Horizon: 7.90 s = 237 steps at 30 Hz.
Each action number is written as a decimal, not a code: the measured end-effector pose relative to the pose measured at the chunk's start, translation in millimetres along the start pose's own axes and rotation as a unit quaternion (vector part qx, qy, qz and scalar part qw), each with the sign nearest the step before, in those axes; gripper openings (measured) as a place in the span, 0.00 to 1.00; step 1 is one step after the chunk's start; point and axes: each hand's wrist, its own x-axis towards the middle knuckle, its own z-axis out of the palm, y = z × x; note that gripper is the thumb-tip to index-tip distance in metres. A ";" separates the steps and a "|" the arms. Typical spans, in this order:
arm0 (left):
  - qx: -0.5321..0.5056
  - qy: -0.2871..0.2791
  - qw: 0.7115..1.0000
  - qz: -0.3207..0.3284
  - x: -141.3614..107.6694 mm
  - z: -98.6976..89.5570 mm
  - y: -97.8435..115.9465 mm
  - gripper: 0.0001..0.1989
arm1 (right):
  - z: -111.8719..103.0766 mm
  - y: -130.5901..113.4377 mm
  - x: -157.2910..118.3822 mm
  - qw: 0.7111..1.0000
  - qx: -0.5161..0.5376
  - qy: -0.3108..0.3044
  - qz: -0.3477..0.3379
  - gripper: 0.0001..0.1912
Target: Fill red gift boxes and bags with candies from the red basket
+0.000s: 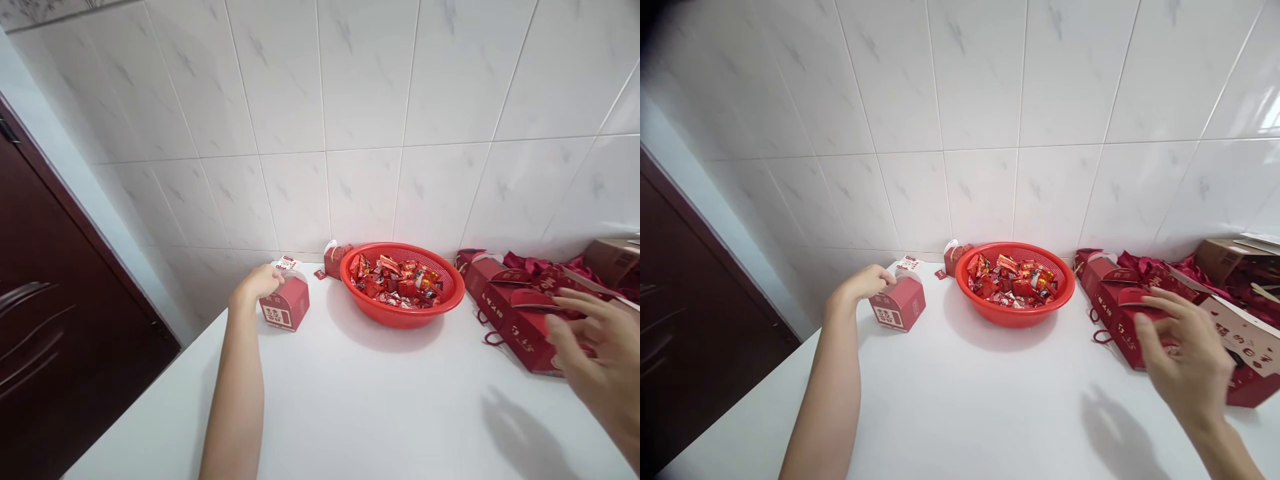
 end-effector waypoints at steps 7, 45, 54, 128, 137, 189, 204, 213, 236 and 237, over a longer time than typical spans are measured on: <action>0.030 -0.077 0.993 0.088 -21.1 -1.9 29.3 0.21 | 35.9 -76.7 -18.4 0.957 0.185 -0.212 -0.070 0.09; 0.003 -0.387 0.842 0.377 -45.1 58.0 96.0 0.43 | 26.8 -98.3 0.0 0.761 0.190 -0.615 0.084 0.53; -0.096 -0.459 0.783 0.408 -16.1 80.1 92.4 0.34 | 16.9 -99.9 -26.8 0.743 0.130 -0.632 0.179 0.57; 0.035 -0.234 0.905 0.353 40.6 125.8 163.6 0.05 | 173.0 -53.4 53.9 0.802 0.338 -0.399 0.287 0.16; -0.212 -0.152 0.901 0.346 50.9 128.9 155.5 0.14 | 168.7 -57.1 57.6 0.815 0.332 -0.360 0.308 0.15; -0.390 -0.202 0.821 0.364 40.7 126.9 158.5 0.12 | 179.1 -54.2 50.7 0.820 0.425 -0.353 0.149 0.27; -0.501 -0.199 0.806 0.245 42.5 129.9 155.9 0.14 | 180.7 -54.6 49.6 0.811 0.419 -0.395 0.103 0.22; -0.497 -0.219 0.795 0.271 43.3 128.9 155.4 0.24 | 175.2 -57.4 50.4 0.797 0.450 -0.371 0.158 0.33; -0.530 -0.132 0.791 0.275 52.9 136.2 150.0 0.23 | 182.4 -42.8 52.2 0.932 0.206 -0.171 0.244 0.08; -0.528 -0.138 0.790 0.280 52.4 135.8 149.8 0.23 | 182.2 -42.0 52.7 0.942 0.186 -0.139 0.241 0.12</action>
